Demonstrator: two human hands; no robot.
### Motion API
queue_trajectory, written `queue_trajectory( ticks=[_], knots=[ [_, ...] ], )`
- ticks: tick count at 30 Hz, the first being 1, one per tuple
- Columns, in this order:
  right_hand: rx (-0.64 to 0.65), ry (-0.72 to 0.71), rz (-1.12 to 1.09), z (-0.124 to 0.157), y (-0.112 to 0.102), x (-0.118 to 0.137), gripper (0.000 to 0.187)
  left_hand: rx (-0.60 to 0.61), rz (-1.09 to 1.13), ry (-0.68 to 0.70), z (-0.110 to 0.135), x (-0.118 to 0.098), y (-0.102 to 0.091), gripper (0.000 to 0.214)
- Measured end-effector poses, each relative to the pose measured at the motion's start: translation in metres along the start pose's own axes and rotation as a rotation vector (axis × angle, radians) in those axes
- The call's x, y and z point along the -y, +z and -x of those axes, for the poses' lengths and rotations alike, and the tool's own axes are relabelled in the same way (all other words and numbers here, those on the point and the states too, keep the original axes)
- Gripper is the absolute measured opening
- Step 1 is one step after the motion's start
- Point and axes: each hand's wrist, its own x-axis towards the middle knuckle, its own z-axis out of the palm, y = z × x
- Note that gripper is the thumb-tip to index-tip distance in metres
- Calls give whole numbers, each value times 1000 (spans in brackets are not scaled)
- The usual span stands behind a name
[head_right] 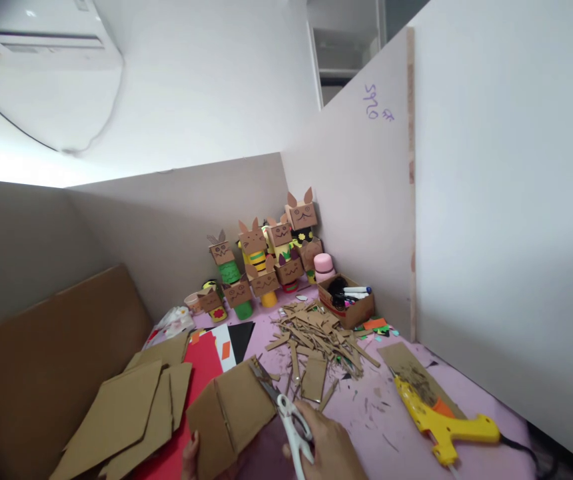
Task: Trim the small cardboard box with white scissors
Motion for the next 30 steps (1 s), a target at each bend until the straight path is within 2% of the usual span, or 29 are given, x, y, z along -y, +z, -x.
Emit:
queue_trajectory(
  ticks=[5, 13, 22, 30],
  knots=[
    [-8, -84, -10, 1, -4, 0, 46, 15, -11, -34, 2, 1, 9, 60],
    [-37, -110, -36, 3, -2, 0, 39, 44, -21, -65, 10, 1, 24, 56],
    [-51, -108, -38, 2, 1, -1, 37, 62, -50, -89, 9, 1, 24, 62],
    [-19, -44, -12, -2, 5, -6, 48, 113, -144, -44, 7, -6, 16, 29]
  ],
)
